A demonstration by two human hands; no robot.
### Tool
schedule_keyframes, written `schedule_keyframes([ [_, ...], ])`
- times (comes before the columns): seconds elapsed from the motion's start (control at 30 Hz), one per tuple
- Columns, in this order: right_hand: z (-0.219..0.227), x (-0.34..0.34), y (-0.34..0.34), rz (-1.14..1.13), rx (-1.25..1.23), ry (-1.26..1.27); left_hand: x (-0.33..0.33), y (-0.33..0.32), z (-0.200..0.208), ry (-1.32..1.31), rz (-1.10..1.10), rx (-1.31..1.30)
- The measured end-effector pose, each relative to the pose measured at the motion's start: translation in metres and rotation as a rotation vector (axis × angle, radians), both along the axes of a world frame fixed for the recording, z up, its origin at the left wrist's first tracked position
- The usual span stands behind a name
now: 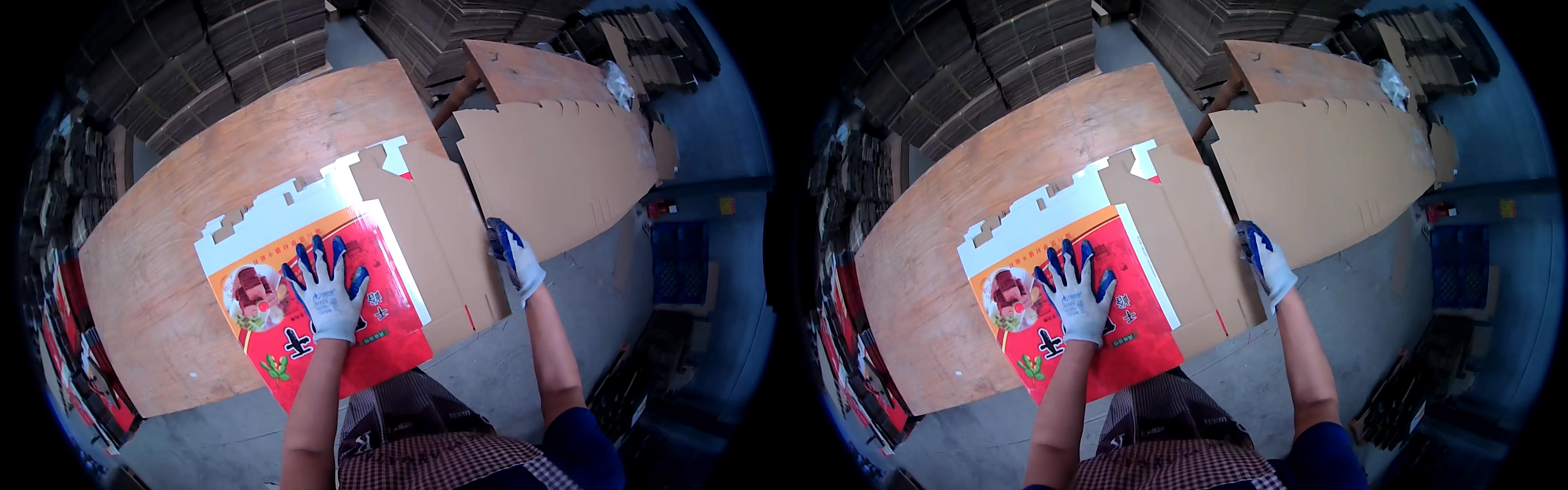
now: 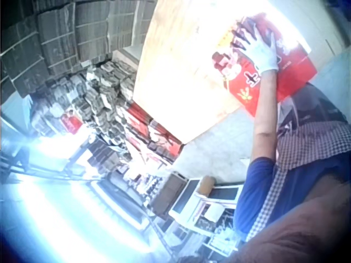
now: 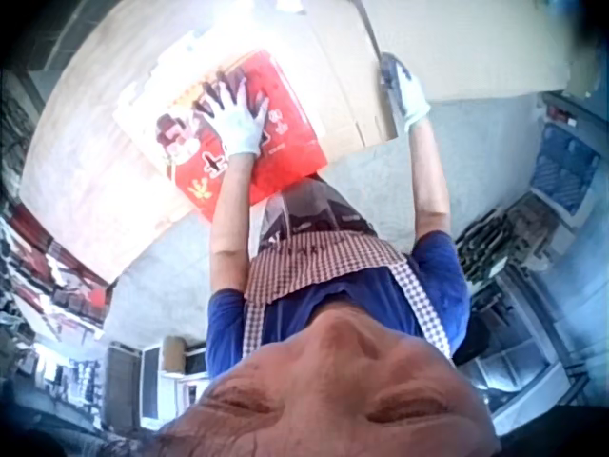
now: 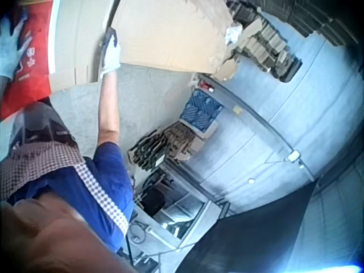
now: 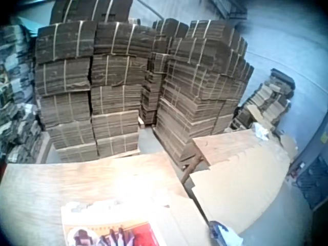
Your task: The person applies a white substance to a large flat cardboard sheet using a cloth, then folds and assembles printed cardboard boxes on a workbench. The person handles the boxes one at a time, folding flaps and stacking them.
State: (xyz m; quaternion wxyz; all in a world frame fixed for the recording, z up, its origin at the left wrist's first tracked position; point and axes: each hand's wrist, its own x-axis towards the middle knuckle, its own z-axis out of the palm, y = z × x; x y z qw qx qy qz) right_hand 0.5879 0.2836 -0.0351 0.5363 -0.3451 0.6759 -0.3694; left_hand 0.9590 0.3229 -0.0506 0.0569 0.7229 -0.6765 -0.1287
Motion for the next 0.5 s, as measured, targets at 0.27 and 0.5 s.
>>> schedule_keyframes([
  [0.27,0.039,0.109,-0.049,0.425,-0.236,0.238,0.001,0.000,-0.001,0.034,0.008,0.005],
  [0.5,-0.005,0.170,-0.113,0.865,-0.635,0.795,0.002,-0.001,-0.004,0.037,0.017,0.027],
])
